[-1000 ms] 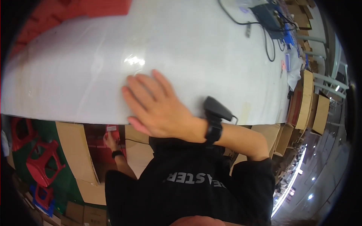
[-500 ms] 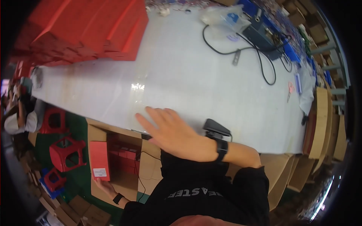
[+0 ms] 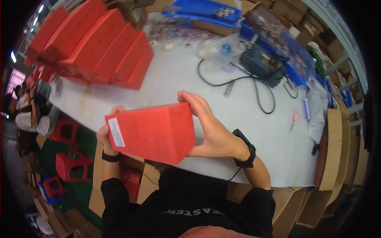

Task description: The person removes a handheld fan and a manual from a plastic bag, places them into a red box, and closes the box. After placing the box onto a stack and then into a cardboard container, they repeat the process with another fan.

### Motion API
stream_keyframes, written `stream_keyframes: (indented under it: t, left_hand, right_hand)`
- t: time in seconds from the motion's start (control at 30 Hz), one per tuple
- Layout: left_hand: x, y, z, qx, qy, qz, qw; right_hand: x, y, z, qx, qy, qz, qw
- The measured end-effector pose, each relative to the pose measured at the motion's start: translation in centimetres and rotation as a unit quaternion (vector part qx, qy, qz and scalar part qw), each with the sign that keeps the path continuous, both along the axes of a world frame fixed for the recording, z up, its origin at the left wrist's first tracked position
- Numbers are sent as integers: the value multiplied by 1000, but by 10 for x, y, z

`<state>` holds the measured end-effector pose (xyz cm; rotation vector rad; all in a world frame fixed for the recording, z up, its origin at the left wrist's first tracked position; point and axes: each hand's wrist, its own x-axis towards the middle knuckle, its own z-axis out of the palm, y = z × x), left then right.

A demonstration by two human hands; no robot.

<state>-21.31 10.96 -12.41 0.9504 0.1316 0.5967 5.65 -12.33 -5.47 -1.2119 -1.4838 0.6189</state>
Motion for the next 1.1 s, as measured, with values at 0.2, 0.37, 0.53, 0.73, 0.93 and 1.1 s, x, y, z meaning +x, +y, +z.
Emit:
stream_keyframes:
  t: [0.2, 0.37, 0.53, 0.73, 0.93, 1.1]
  left_hand:
    - [153, -10, 54, 401, 208, 60, 890]
    - [213, -61, 105, 559, 34, -102, 822]
    - [245, -63, 100, 626, 31, -133, 768]
    - [254, -60, 101, 686, -32, -77, 723]
    - [251, -54, 106, 743, -11, -60, 667]
    - [255, -59, 99, 732, 11, -74, 677]
  right_hand:
    - [53, -26, 9, 8, -8, -134, 991]
    - [68, -23, -8, -16, -97, -251, 963]
    - [81, -26, -7, -14, -32, -241, 970]
    - [98, -25, -15, 15, -75, -209, 975]
    - [108, -39, 5, 14, -164, -196, 967]
    - [97, -36, 2, -23, -282, -234, 930]
